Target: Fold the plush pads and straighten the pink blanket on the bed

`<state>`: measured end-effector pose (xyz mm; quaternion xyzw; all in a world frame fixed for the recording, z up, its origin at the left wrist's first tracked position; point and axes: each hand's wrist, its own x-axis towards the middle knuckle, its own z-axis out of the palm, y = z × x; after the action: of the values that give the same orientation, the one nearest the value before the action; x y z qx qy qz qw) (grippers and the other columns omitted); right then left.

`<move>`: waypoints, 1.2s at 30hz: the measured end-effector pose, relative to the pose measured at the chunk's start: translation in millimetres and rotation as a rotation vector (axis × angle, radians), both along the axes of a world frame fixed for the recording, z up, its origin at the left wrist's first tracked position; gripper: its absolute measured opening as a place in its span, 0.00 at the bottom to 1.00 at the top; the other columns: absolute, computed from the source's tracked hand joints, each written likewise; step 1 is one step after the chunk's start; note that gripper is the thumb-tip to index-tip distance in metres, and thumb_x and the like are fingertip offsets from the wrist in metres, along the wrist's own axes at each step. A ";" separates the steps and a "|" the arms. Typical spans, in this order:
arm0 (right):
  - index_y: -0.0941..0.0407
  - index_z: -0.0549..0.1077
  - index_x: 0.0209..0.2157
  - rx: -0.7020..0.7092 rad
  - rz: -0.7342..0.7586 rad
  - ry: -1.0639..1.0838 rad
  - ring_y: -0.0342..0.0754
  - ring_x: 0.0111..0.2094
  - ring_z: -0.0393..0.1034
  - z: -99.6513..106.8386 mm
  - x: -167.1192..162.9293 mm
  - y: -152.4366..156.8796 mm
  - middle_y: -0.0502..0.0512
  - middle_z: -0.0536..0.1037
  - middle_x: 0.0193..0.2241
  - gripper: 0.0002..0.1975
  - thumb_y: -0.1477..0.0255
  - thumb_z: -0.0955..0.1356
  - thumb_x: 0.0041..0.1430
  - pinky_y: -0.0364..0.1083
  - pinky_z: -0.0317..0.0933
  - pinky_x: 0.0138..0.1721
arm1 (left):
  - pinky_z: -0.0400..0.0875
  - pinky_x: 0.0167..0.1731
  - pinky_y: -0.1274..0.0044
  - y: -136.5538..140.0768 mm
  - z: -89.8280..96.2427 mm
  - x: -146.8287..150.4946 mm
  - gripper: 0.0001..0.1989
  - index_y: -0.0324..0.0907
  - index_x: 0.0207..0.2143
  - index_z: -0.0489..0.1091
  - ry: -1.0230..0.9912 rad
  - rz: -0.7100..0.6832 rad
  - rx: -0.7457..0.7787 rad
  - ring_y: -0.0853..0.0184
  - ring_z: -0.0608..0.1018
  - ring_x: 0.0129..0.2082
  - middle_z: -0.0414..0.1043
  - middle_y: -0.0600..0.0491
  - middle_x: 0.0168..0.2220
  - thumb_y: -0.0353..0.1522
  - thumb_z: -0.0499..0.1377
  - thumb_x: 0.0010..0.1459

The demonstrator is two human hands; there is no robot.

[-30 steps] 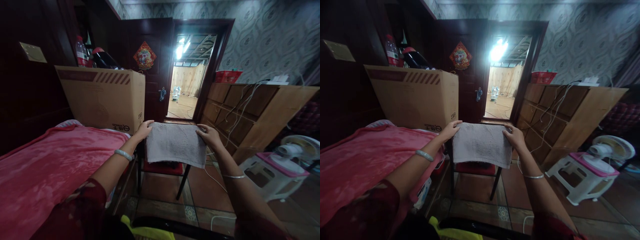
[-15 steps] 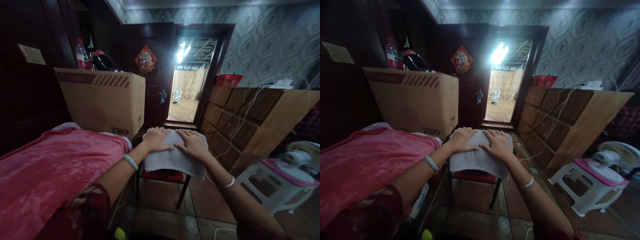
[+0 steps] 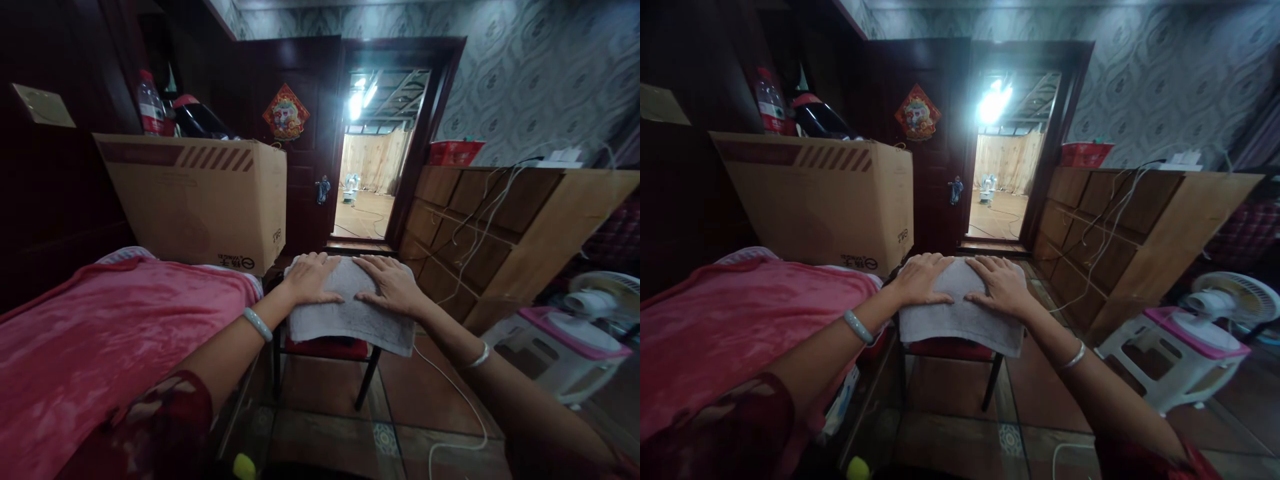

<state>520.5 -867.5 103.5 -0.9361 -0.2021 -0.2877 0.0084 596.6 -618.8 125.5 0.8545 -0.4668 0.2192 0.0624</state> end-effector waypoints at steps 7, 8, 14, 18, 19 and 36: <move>0.50 0.57 0.71 -0.019 0.012 0.035 0.68 0.60 0.63 -0.8 -1.0 -10.9 0.65 0.66 0.65 0.47 0.38 0.62 0.60 0.65 0.57 0.60 | 0.59 0.59 0.58 9.1 -7.6 5.3 0.52 0.40 0.66 0.62 -0.025 -0.037 -0.058 0.46 0.69 0.57 0.67 0.38 0.58 0.60 0.65 0.47; 0.50 0.57 0.71 -0.015 0.017 0.032 0.68 0.59 0.64 -1.2 -0.4 -10.6 0.65 0.66 0.65 0.46 0.38 0.61 0.60 0.64 0.58 0.59 | 0.60 0.58 0.58 9.3 -8.5 5.3 0.52 0.39 0.66 0.62 -0.021 -0.035 -0.065 0.46 0.70 0.55 0.68 0.38 0.57 0.61 0.65 0.47; 0.51 0.59 0.70 -0.003 0.015 0.022 0.68 0.59 0.65 -3.0 0.9 -10.1 0.66 0.68 0.63 0.47 0.37 0.60 0.60 0.64 0.60 0.57 | 0.59 0.61 0.55 10.6 -10.7 5.6 0.52 0.40 0.67 0.61 -0.008 -0.069 -0.044 0.44 0.68 0.59 0.65 0.36 0.62 0.59 0.66 0.48; 0.52 0.59 0.70 -0.009 0.023 0.012 0.67 0.60 0.64 -2.7 -0.2 -10.1 0.66 0.67 0.64 0.47 0.37 0.60 0.60 0.64 0.60 0.58 | 0.45 0.68 0.52 27.1 -21.5 -3.5 0.49 0.43 0.70 0.57 -0.028 -0.028 -0.056 0.42 0.56 0.69 0.55 0.37 0.70 0.52 0.68 0.51; 0.52 0.59 0.70 -0.010 0.025 0.012 0.67 0.60 0.64 -2.5 -0.4 -10.0 0.66 0.67 0.63 0.46 0.37 0.60 0.60 0.64 0.60 0.58 | 0.43 0.68 0.51 35.4 -26.1 -7.5 0.49 0.44 0.70 0.56 -0.020 -0.008 -0.060 0.42 0.53 0.71 0.52 0.37 0.71 0.50 0.69 0.52; 0.41 0.70 0.63 0.201 0.140 -0.089 0.80 0.61 0.61 -9.3 -2.3 2.1 0.69 0.72 0.59 0.41 0.38 0.65 0.51 0.78 0.52 0.55 | 0.53 0.68 0.59 392.8 -126.7 -247.0 0.34 0.35 0.68 0.59 0.404 1.083 -0.093 0.50 0.60 0.70 0.58 0.35 0.69 0.37 0.55 0.62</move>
<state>518.2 -865.3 94.2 -0.9005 -0.2372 -0.3464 0.1132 349.6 -226.0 -1.2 0.9928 0.0685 0.0728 0.0665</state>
